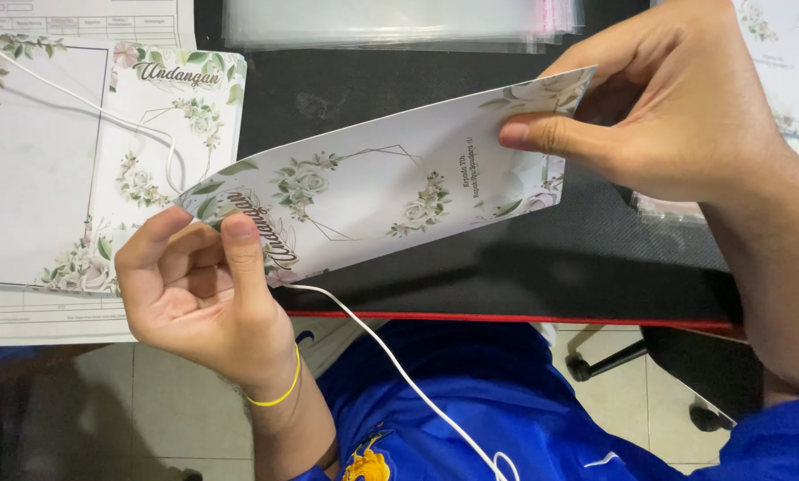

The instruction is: The person folds printed invitation cards and inserts them into clear plastic sleeves by hand.

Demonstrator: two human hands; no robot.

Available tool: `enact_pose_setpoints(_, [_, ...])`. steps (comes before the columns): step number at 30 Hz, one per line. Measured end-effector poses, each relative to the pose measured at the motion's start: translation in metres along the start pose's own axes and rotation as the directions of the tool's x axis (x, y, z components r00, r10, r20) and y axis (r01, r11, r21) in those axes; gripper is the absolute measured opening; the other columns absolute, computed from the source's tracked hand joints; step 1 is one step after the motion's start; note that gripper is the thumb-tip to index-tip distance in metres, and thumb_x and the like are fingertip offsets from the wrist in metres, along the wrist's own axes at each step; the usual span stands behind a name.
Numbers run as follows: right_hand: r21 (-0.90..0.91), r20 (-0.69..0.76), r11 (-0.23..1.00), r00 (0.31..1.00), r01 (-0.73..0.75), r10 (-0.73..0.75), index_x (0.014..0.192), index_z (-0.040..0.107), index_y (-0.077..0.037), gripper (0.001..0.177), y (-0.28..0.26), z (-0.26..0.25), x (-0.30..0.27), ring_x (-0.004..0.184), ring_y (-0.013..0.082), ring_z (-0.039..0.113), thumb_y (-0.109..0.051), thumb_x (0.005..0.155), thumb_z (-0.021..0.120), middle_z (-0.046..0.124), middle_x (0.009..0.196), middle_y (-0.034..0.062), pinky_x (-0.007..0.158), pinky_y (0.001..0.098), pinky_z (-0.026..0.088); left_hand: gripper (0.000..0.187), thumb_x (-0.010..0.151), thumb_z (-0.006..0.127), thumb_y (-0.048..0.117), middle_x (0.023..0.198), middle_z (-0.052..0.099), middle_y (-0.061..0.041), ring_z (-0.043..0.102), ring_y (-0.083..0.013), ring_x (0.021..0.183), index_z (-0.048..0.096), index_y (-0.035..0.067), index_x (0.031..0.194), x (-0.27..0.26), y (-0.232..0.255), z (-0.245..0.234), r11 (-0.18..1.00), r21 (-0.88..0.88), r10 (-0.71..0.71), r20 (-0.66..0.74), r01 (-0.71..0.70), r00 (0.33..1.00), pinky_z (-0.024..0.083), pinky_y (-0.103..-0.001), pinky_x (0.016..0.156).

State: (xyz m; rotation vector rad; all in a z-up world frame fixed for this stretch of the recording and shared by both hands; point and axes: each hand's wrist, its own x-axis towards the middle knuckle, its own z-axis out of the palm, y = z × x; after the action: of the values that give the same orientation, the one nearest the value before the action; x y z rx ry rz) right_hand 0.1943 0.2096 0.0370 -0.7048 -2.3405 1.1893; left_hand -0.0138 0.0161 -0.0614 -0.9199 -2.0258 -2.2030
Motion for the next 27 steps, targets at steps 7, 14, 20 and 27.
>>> enact_pose_setpoints(7, [0.01,-0.006,1.0,1.0,-0.022,0.022,0.098,0.073,0.011,0.014,0.002,0.001,0.001,0.087,0.0216,0.075,0.009,0.09,0.084,0.076,0.099,0.0209,0.068,0.0244,0.06,0.037,0.099,0.08,0.008,0.086,0.058,-0.009,0.053,-0.0101,0.075,0.057,0.006,0.127,0.0,0.003,0.001,1.0,0.012,0.01,-0.007,-0.01,1.0,0.044,-0.021,0.067])
enact_pose_setpoints(14, [-0.095,-0.05,0.993,0.996,-0.072,0.067,0.099,0.074,0.01,0.015,0.004,0.005,-0.001,0.089,0.0204,0.072,0.006,0.094,0.086,0.075,0.101,0.0203,0.071,0.0258,0.059,0.032,0.099,0.08,0.005,0.08,0.058,-0.008,0.054,-0.0112,0.069,0.063,0.004,0.126,0.0,-0.001,0.001,0.997,-0.018,0.076,-0.01,-0.076,0.997,0.048,-0.023,0.063])
enact_pose_setpoints(20, [-0.064,-0.041,0.987,0.989,-0.147,0.145,0.108,0.071,0.011,0.013,0.017,0.008,-0.003,0.094,0.0232,0.073,0.008,0.098,0.08,0.073,0.106,0.0218,0.084,0.0275,0.061,0.036,0.094,0.081,-0.002,0.079,0.055,-0.006,0.051,-0.0101,0.069,0.065,0.001,0.126,0.001,0.004,0.003,0.997,-0.066,0.028,-0.018,-0.029,0.999,0.048,-0.022,0.062])
enact_pose_setpoints(27, [-0.167,-0.045,0.944,0.959,-0.284,0.281,0.111,0.073,0.001,0.016,0.049,0.001,-0.009,0.08,0.0206,0.067,-0.007,0.1,0.081,0.073,0.098,0.0151,0.066,0.0276,0.047,0.036,0.09,0.083,-0.002,0.08,0.065,-0.008,0.061,-0.0109,0.074,0.068,0.0,0.123,0.002,0.004,0.003,0.995,-0.099,0.001,-0.011,-0.002,1.0,0.059,-0.022,0.071])
